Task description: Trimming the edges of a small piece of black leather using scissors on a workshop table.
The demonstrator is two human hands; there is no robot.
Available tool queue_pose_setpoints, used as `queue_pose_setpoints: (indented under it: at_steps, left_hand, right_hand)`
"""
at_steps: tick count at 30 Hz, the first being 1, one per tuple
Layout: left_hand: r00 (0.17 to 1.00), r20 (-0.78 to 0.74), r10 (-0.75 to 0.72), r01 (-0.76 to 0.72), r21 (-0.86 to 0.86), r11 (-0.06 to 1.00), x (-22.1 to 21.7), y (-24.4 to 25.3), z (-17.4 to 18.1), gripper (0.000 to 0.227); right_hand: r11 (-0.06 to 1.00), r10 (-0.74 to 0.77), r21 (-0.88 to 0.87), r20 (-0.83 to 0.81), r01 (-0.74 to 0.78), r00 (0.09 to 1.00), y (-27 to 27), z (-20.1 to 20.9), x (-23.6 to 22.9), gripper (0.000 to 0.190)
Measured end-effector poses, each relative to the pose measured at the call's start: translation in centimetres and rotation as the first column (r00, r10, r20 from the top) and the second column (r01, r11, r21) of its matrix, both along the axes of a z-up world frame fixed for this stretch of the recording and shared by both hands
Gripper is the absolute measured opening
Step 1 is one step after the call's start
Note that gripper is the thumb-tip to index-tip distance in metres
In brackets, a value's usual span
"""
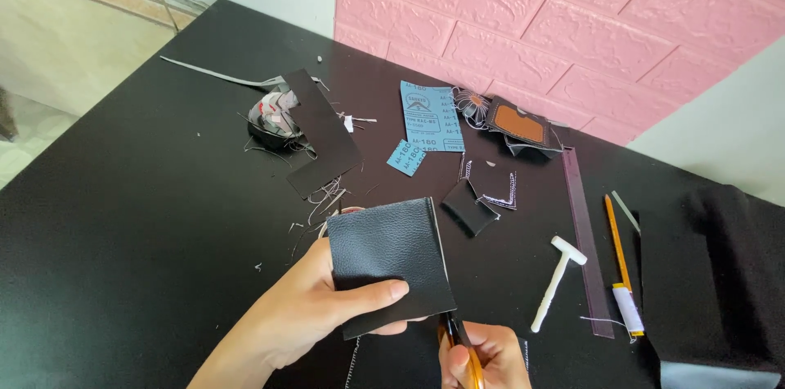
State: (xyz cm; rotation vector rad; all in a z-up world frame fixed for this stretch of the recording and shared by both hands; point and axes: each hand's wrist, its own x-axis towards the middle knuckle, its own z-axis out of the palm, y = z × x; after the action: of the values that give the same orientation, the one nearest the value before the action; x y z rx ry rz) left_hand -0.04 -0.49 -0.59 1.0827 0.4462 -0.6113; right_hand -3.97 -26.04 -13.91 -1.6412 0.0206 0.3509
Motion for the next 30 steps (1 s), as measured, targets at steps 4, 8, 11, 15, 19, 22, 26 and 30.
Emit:
queue_pose_setpoints:
  at_steps: [4, 8, 11, 15, 19, 22, 26, 30]
  left_hand:
    - [0.999, 0.043, 0.033, -0.031, -0.044, 0.999, -0.2, -0.1, -0.2, 0.068]
    - [1.000, 0.015, 0.006, -0.006, 0.004, 1.000, -0.1, -0.1, 0.3, 0.069]
    - [1.000, -0.028, -0.009, 0.008, -0.021, 1.000, -0.1, -0.4, -0.1, 0.070]
    - [1.000, -0.015, -0.018, 0.017, -0.066, 0.998, -0.2, -0.6, -1.4, 0.068]
    - [0.999, 0.005, -0.050, 0.050, -0.023, 0.998, -0.1, -0.4, -0.3, 0.075]
    - [0.999, 0.010, -0.040, 0.040, -0.023, 0.999, -0.1, -0.3, -0.2, 0.081]
    - [1.000, -0.013, -0.021, 0.021, -0.048, 0.999, 0.0, -0.4, -0.3, 0.081]
    - [0.996, 0.056, -0.075, 0.076, -0.021, 0.997, 0.1, -0.1, -0.3, 0.048]
  right_hand:
    - [0.997, 0.054, 0.046, 0.055, -0.056, 0.997, 0.2, 0.3, 0.1, 0.062]
    - [0.999, -0.017, 0.039, -0.006, 0.017, 1.000, 0.2, -0.1, 0.0, 0.057]
    - [0.999, -0.021, 0.049, 0.021, 0.020, 1.000, 0.6, 0.4, 0.0, 0.059]
    - [0.998, 0.003, 0.066, 0.101, -0.010, 0.995, 1.4, 1.6, 0.1, 0.068]
    - [0.994, -0.054, 0.093, 0.039, 0.050, 0.998, 0.8, 0.5, 0.0, 0.064]
    - [0.991, -0.038, 0.124, -0.039, 0.043, 0.999, 0.1, -0.4, 0.3, 0.057]
    - [0.987, -0.006, 0.158, -0.083, 0.019, 0.997, 0.1, 0.0, 0.5, 0.056]
    - [0.985, -0.045, 0.153, -0.181, 0.073, 0.982, 0.0, -1.0, 0.9, 0.053]
